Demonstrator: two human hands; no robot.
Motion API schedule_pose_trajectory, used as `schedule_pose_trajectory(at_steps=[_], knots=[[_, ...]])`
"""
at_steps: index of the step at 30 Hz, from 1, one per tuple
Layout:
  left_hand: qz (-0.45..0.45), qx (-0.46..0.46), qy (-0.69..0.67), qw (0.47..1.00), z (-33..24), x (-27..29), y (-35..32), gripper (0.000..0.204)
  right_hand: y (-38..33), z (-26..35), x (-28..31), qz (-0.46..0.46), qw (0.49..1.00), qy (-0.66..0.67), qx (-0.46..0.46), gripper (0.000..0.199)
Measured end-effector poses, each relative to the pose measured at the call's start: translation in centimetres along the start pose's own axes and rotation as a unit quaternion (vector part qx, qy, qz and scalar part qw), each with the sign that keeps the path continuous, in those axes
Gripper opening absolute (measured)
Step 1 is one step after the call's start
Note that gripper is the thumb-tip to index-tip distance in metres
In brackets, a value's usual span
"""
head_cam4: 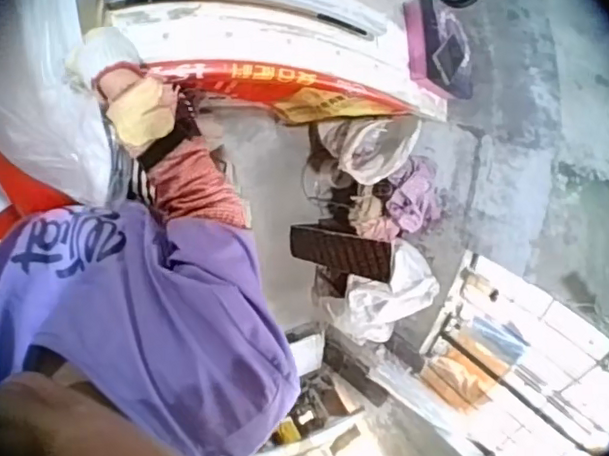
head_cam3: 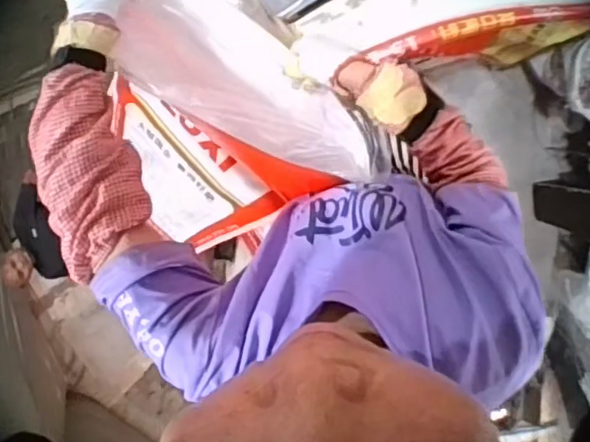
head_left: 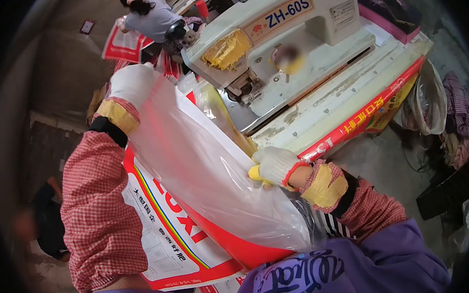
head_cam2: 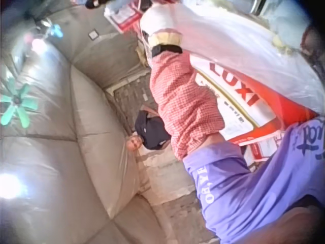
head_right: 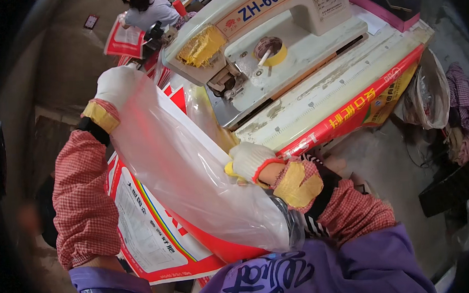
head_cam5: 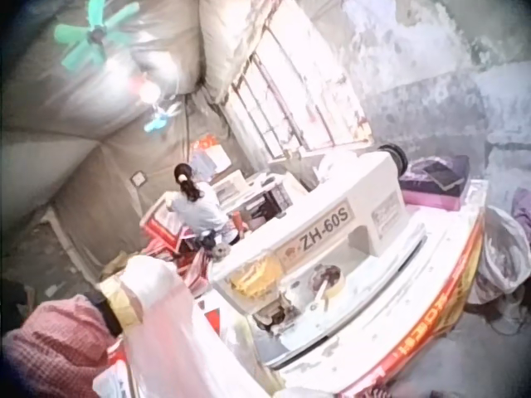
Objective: Inserting plastic liners into large woven fertilizer bags and sewing the tops shut using an industrial sewing machine.
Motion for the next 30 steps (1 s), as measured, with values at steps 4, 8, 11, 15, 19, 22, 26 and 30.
schedule_pose_trajectory(at_steps=[4, 8, 11, 15, 19, 22, 26, 30], knots=[[0.017, 0.045, -0.032, 0.998, 2.5, 1.3, 0.2, 0.027, -0.5, 3.4, 1.8, -0.141, 0.971, -0.106, 0.160, 0.029], [-0.001, 0.026, 0.023, 0.999, 8.0, -0.8, 2.4, 0.024, 0.6, 6.9, -0.3, -0.201, 0.936, 0.009, 0.289, 0.020], [-0.088, 0.136, -0.024, 0.986, 5.8, -4.3, 3.5, 0.019, 0.4, 7.6, -5.2, -0.237, 0.929, -0.010, 0.284, 0.018], [-0.169, 0.165, -0.041, 0.971, -3.6, -10.8, 1.0, 0.012, -1.2, 7.6, -8.1, -0.289, 0.910, -0.020, 0.295, 0.018], [-0.018, -0.014, -0.140, 0.990, -13.8, -15.8, -0.9, 0.025, -6.8, -2.8, 1.0, -0.161, 0.953, 0.111, 0.230, 0.016], [-0.223, -0.080, -0.159, 0.958, -15.3, -14.3, -2.7, 0.025, -8.8, -11.5, 1.2, -0.059, 0.963, 0.261, 0.011, 0.024], [-0.172, -0.070, -0.204, 0.961, -15.2, -15.9, -1.8, 0.023, -9.3, -9.6, 2.3, -0.087, 0.972, 0.219, -0.011, 0.031], [-0.288, -0.058, -0.275, 0.915, -14.3, -16.7, -1.8, 0.019, -9.2, -5.8, 3.5, -0.091, 0.959, 0.225, -0.148, 0.022]])
Point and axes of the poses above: each hand's wrist, its own y-axis towards the middle knuckle, its own x-axis out of the back of the hand, z = x × y, the point moved 5 cm from there along y, towards the middle knuckle, and after that the axes turned 14 degrees about -z, right-handed, at the moved point
